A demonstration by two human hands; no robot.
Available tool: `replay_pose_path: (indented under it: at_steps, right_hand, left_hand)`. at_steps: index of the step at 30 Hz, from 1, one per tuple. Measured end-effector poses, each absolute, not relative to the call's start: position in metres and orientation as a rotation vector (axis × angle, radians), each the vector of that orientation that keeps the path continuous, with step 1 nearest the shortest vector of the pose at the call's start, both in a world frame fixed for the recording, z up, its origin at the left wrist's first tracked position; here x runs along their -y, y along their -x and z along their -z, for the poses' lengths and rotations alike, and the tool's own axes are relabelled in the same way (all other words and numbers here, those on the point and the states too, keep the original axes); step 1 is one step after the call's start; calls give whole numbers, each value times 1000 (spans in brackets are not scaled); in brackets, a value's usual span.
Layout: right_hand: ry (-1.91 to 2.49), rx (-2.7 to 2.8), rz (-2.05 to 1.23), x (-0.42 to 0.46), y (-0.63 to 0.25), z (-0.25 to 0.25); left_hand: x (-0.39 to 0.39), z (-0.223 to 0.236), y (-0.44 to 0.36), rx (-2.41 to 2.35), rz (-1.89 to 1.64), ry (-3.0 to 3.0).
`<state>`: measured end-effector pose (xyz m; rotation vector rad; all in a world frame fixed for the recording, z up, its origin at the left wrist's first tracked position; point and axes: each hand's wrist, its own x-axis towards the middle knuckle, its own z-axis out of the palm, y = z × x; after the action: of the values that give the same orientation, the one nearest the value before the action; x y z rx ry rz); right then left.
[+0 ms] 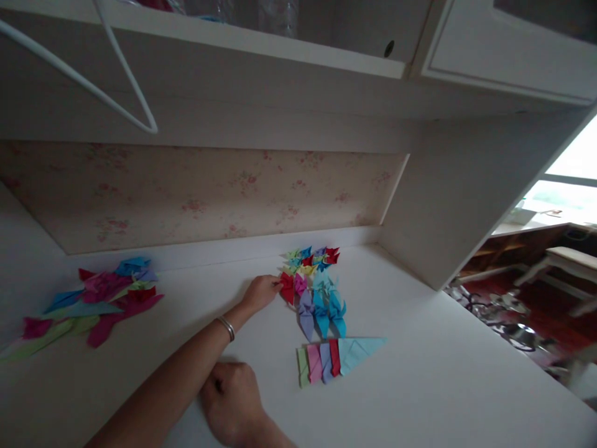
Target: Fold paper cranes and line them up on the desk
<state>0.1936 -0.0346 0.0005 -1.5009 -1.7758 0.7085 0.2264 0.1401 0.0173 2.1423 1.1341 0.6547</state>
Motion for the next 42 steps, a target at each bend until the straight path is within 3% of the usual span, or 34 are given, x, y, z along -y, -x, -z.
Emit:
replay_pose_path:
  at_steps: [16, 26, 34, 42]
  right_hand:
    - [1541, 1775, -649, 31, -191, 7]
    - [1437, 1757, -683, 34, -196, 0]
    - [1338, 1699, -851, 39, -197, -5]
    - [1314, 1481, -1143, 41, -188, -3]
  left_hand:
    - [-131, -25, -213, -1086, -734, -1964]
    - [-56, -65, -96, -1235, -1168, -1382]
    - [20, -22, -24, -1387, -1143, -1038]
    - [15, -14, -22, -1335, -1253, -1008]
